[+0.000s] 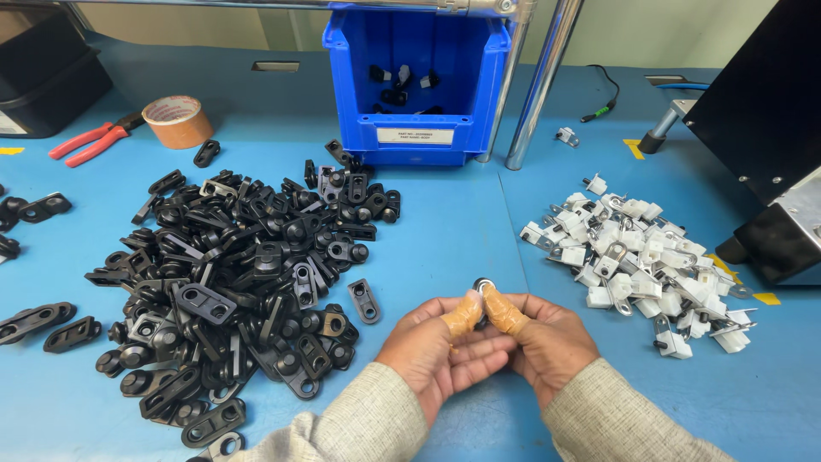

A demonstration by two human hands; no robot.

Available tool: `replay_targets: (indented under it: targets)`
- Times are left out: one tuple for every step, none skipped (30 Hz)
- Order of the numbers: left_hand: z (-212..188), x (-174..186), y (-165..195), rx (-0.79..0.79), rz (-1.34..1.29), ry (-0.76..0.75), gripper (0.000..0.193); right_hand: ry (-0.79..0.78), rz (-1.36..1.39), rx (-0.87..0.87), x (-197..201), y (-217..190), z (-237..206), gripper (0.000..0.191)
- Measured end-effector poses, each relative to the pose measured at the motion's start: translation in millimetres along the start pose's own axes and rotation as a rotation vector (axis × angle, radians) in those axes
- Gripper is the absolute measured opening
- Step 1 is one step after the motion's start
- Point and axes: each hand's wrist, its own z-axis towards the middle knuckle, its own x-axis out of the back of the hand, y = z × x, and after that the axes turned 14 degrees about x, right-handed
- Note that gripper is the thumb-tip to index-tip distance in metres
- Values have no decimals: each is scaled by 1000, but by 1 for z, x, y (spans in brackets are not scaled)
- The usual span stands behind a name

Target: The person picks a black plastic bracket from a pile on the workbench, presses a white plastic clip piece onto it by hand, and drops the finished assembly into a blue bin, repeating this cycle continuously.

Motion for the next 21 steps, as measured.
replay_targets:
  targets:
    - [0,-3,-1,-3,3,13,30,1,3,2,0,1,1,26]
    - [0,-5,-3,-7,7,26,26,2,6,4,0,2,2,25]
    - [1,-7,-4,-10,11,39,23,4,9,6,-1,3,4,24]
    - [1,-10,-6,-24,24,90,23,41,-6,41,-3,6,6,23]
    - [1,-13,-8,-40,36,142,22,78,-20,76,-7,9,8,22]
    - [1,-15,-8,-59,50,194,22,113,-32,113,-10,11,10,21]
    - [1,-17,-7,-64,59,221,21,153,-25,96,-11,12,12,20]
    - [1,-18,-8,-67,68,248,20,193,-18,77,-13,12,13,20]
    - [1,-19,-8,-69,76,276,19,234,-12,57,-13,12,13,20]
    - [1,-19,-8,-71,60,268,19,204,-18,55,-13,10,12,20]
    - [1,-19,-8,-72,43,259,20,175,-25,53,-12,7,11,20]
    - [2,-18,-9,-76,23,252,21,140,-32,50,-11,5,10,20]
    - [2,-16,-8,-60,-4,219,20,96,-21,49,-10,1,8,23]
    - [2,-12,-7,-46,-32,187,20,51,-10,48,-8,-2,6,27]
    - [3,-9,-6,-32,-59,154,21,5,2,46,-8,-4,4,31]
    - [3,-7,-7,-29,-44,158,21,28,-24,23,-8,-6,4,32]
    - [4,-5,-9,-24,-28,160,22,53,-50,0,-8,-8,4,32]
    - [5,-4,-9,-21,-14,163,22,76,-77,-23,-7,-9,5,32]
    - [7,-3,-10,-22,11,174,23,53,-114,-17,-7,-9,6,29]
    - [8,-2,-10,-21,38,185,24,32,-149,-10,-6,-9,8,27]
    - [8,-2,-10,-19,65,196,26,12,-184,-4,-5,-8,10,24]
